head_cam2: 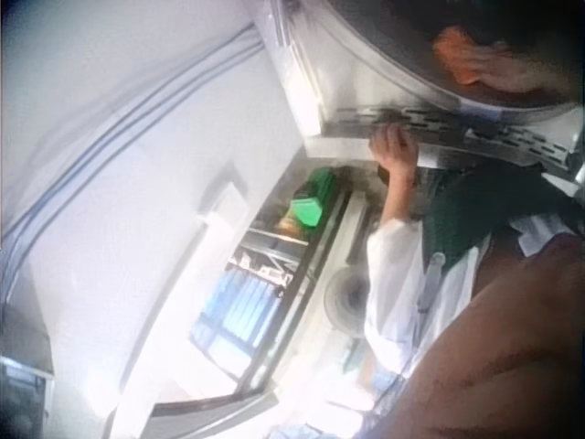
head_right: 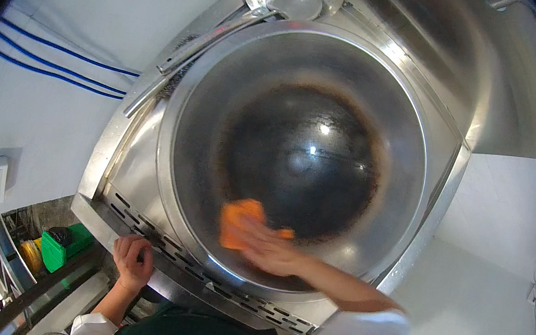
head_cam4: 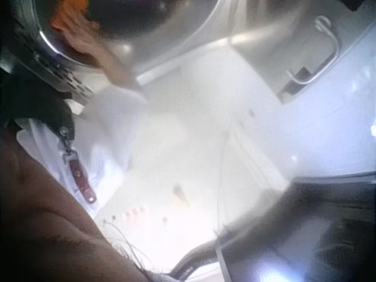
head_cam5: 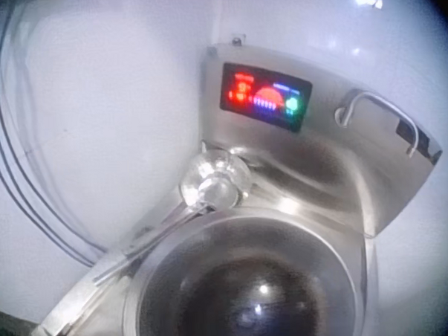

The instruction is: The person pours oil from a plastic bottle into a bowl, then wipes the inside of a large stainless steel pot with an orange cloth. They ladle liquid from the bowl into the pot, wash chopped vegetables in a sink, and retrieve a yellow bowl and a plastic bag of meat from a refrigerator.

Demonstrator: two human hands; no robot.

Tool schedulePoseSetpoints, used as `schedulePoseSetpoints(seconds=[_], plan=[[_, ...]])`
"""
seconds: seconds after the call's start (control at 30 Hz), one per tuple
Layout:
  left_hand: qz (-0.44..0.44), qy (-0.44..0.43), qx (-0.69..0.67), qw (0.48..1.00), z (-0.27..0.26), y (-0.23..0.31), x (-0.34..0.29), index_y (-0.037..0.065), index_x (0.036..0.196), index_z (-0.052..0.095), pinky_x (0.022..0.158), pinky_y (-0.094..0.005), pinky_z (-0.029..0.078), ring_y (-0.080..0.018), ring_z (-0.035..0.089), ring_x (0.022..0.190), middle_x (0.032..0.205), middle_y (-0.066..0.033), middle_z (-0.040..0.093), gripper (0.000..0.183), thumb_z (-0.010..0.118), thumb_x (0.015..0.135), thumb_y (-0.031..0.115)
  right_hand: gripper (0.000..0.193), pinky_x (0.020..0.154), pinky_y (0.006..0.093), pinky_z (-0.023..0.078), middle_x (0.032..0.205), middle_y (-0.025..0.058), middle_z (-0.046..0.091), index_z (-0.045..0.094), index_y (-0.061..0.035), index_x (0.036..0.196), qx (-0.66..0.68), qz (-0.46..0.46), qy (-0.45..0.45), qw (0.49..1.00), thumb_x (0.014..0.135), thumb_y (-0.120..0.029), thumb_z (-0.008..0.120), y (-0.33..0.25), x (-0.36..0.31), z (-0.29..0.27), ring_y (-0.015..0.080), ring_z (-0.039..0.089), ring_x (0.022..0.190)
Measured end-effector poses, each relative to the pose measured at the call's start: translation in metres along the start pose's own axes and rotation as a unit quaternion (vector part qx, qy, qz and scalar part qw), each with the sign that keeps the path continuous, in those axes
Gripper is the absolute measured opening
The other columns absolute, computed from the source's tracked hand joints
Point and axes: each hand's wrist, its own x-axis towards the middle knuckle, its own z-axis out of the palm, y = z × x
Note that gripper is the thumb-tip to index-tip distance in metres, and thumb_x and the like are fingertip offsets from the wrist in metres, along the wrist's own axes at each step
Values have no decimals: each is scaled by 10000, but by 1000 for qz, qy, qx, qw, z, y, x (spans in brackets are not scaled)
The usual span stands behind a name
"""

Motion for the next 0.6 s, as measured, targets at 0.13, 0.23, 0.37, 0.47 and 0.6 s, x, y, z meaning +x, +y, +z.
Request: schedulePoseSetpoints(seconds=[0.13,0.23,0.37,0.47,0.6], plan=[[-10,-32,-12,999,0,-2,-2,66,846,625,754,-386,425,-296,589,818,900,-110,626,159,641,703,-2,766,1233,432,45,1625,136,136,181,-69,1554,-463,261,-17,847,988,-529,416,71,-121,-93,293,82,1509],[-19,-55,-7,998,2,-2,-2,70,849,624,756,-383,422,-293,588,825,896,-106,624,167,640,700,-3,737,1223,452,61,1625,138,156,202,-106,1559,-549,364,180,731,992,-541,381,121,-74,-176,299,90,1510],[-22,-41,3,999,2,-2,-1,80,852,625,760,-385,421,-291,586,832,892,-101,622,176,643,696,-1,763,1162,606,139,1544,292,240,269,-123,1540,-408,132,559,709,922,-432,593,104,117,-180,472,185,1446],[-27,-47,3,999,2,-1,-1,84,852,628,761,-387,421,-289,584,831,889,-97,621,180,649,694,-1,774,1171,564,174,1530,315,228,301,-44,1504,-187,40,425,885,868,-306,655,42,200,-97,475,190,1437],[-26,-39,-4,999,2,-1,-2,85,852,631,760,-389,421,-288,582,819,883,-95,617,185,655,689,1,732,1205,530,135,1611,195,129,250,-118,1546,-50,-144,176,972,935,-324,596,-3,94,2,368,88,1499]])
